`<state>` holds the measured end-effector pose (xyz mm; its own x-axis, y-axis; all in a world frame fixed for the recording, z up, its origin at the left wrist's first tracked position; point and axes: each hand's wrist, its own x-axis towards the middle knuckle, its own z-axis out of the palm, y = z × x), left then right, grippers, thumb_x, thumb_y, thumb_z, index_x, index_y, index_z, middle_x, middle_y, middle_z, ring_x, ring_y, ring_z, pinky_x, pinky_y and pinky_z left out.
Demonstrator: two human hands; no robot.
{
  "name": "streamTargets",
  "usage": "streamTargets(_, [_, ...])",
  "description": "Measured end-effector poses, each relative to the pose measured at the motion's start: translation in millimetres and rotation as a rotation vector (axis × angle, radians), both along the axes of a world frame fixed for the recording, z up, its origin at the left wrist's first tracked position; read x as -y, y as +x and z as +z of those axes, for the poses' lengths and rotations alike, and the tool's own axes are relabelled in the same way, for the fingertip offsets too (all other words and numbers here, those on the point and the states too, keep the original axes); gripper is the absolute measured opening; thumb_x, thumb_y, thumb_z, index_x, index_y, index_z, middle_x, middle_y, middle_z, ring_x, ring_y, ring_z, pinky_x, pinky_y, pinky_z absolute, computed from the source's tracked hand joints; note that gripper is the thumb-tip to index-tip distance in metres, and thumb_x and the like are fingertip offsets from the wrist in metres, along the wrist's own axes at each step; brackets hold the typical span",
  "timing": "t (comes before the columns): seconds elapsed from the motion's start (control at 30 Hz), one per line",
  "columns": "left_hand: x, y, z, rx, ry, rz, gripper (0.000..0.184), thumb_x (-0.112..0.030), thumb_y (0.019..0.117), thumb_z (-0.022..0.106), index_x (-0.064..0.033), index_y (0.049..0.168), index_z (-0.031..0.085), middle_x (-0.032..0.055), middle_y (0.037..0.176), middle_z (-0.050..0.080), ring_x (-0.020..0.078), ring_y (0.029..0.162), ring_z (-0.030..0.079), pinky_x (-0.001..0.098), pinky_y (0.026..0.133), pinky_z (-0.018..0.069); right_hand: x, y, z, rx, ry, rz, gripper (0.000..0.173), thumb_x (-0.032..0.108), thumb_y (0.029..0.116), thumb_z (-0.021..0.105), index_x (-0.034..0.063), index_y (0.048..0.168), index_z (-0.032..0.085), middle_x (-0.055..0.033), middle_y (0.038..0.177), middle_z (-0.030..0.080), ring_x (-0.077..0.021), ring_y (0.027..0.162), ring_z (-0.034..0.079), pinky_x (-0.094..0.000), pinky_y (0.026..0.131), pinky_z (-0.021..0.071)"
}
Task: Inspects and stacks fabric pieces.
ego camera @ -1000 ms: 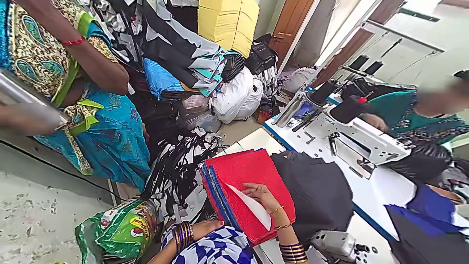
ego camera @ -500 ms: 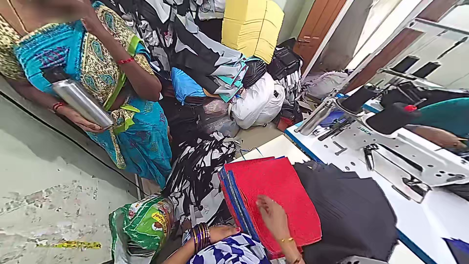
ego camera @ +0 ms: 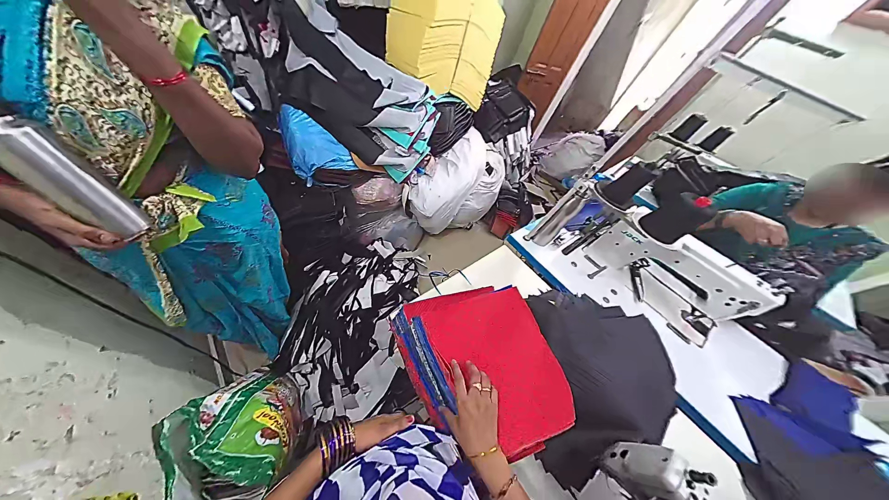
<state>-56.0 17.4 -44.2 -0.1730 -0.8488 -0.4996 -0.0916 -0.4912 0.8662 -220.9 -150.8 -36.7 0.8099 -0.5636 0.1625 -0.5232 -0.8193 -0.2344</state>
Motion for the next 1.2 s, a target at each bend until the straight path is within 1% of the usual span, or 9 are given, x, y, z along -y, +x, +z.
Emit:
streamTargets(0.1, [-0.9, 8.7, 0.2, -0.019, -0.016, -0.021, 0.059, -0.033, 0.1124, 0.022, 0.0098, 0.150, 0.038, 0.0295, 0.155, 0.039, 0.0352, 0.148, 0.035, 0.0471, 0.124, 0.0214, -0.4, -0.5, 4.2, -0.032, 0.043, -0.028, 0.091, 0.026, 0.0662, 0.091, 0.0039, 0.147, 0.055, -0.0336, 0.146, 0.051, -0.0549, 0.130, 0.052, -0.0684, 0.098, 0.0450])
streamTargets(0.17, [-3.7, 10.6, -1.0, -0.029, -0.008, -0.059, 0.060, -0.033, 0.1125, 0.022, 0.0099, 0.151, 0.036, 0.0297, 0.157, 0.036, 0.0359, 0.150, 0.032, 0.0480, 0.125, 0.0189, -10.5, -5.4, -2.3, -0.068, 0.028, -0.079, 0.103, 0.028, 0.0612, 0.094, 0.0066, 0.152, 0.050, -0.0352, 0.153, 0.042, -0.0571, 0.140, 0.041, -0.0747, 0.106, 0.0345])
streamTargets(0.23, [-8.3, 13.2, -1.0, -0.017, -0.004, -0.083, 0.059, -0.034, 0.1126, 0.022, 0.0090, 0.151, 0.037, 0.0288, 0.157, 0.037, 0.0359, 0.150, 0.032, 0.0492, 0.125, 0.0189, -16.1, -8.4, -15.3, -0.057, -0.069, -0.110, 0.111, 0.032, 0.0540, 0.096, 0.0076, 0.152, 0.050, -0.0386, 0.153, 0.039, -0.0599, 0.141, 0.038, -0.0780, 0.106, 0.0314])
streamTargets(0.33, [-13.9, 14.5, -5.5, -0.011, -0.022, -0.127, 0.059, -0.033, 0.1126, 0.022, 0.0095, 0.150, 0.038, 0.0290, 0.157, 0.038, 0.0374, 0.150, 0.032, 0.0515, 0.124, 0.0191, -15.8, -11.1, -15.6, -0.041, -0.073, -0.144, 0.107, 0.033, 0.0584, 0.095, 0.0017, 0.150, 0.050, -0.0393, 0.151, 0.041, -0.0582, 0.139, 0.042, -0.0731, 0.109, 0.0344])
streamTargets(0.4, [-17.3, 16.1, -4.9, -0.007, -0.019, -0.149, 0.058, -0.032, 0.1128, 0.022, 0.0092, 0.151, 0.038, 0.0287, 0.158, 0.036, 0.0372, 0.151, 0.031, 0.0512, 0.125, 0.0176, -12.4, -9.0, -3.9, -0.045, 0.000, -0.160, 0.092, 0.025, 0.0658, 0.092, -0.0039, 0.145, 0.054, -0.0371, 0.148, 0.047, -0.0557, 0.136, 0.047, -0.0683, 0.108, 0.0388])
streamTargets(0.53, [-29.7, 19.9, -5.0, 0.000, -0.009, -0.174, 0.058, -0.032, 0.1130, 0.023, 0.0095, 0.151, 0.037, 0.0288, 0.158, 0.035, 0.0372, 0.151, 0.030, 0.0507, 0.125, 0.0172, 1.3, -3.1, 33.7, -0.210, 0.210, -0.176, 0.070, 0.020, 0.0798, 0.083, -0.0028, 0.141, 0.058, -0.0317, 0.145, 0.053, -0.0488, 0.132, 0.053, -0.0590, 0.107, 0.0439])
streamTargets(0.73, [-54.2, 30.1, -8.9, 0.048, -0.015, -0.144, 0.057, -0.031, 0.1132, 0.023, 0.0086, 0.151, 0.037, 0.0282, 0.158, 0.036, 0.0362, 0.151, 0.031, 0.0493, 0.125, 0.0178, 37.5, 7.4, 62.5, -0.360, 0.300, -0.080, 0.061, 0.025, 0.0744, 0.088, -0.0037, 0.125, 0.068, -0.0274, 0.126, 0.065, -0.0432, 0.119, 0.062, -0.0588, 0.103, 0.0457])
streamTargets(1.0, [-86.8, 39.4, -14.8, 0.090, 0.008, -0.062, 0.057, -0.032, 0.1128, 0.024, 0.0073, 0.152, 0.037, 0.0275, 0.159, 0.034, 0.0375, 0.152, 0.029, 0.0519, 0.125, 0.0167, 69.7, 13.0, 72.4, -0.422, 0.503, -0.020, 0.066, 0.023, 0.0734, 0.092, -0.0067, 0.126, 0.065, -0.0286, 0.122, 0.065, -0.0426, 0.118, 0.061, -0.0599, 0.105, 0.0428])
streamTargets(1.2, [-88.1, 41.5, -9.6, 0.075, 0.052, -0.081, 0.058, -0.034, 0.1130, 0.024, 0.0074, 0.152, 0.038, 0.0279, 0.158, 0.037, 0.0372, 0.150, 0.032, 0.0517, 0.124, 0.0187, 70.7, 25.1, 76.3, -0.536, 0.485, -0.033, 0.066, 0.026, 0.0750, 0.091, -0.0033, 0.127, 0.064, -0.0281, 0.119, 0.067, -0.0440, 0.115, 0.062, -0.0625, 0.102, 0.0432])
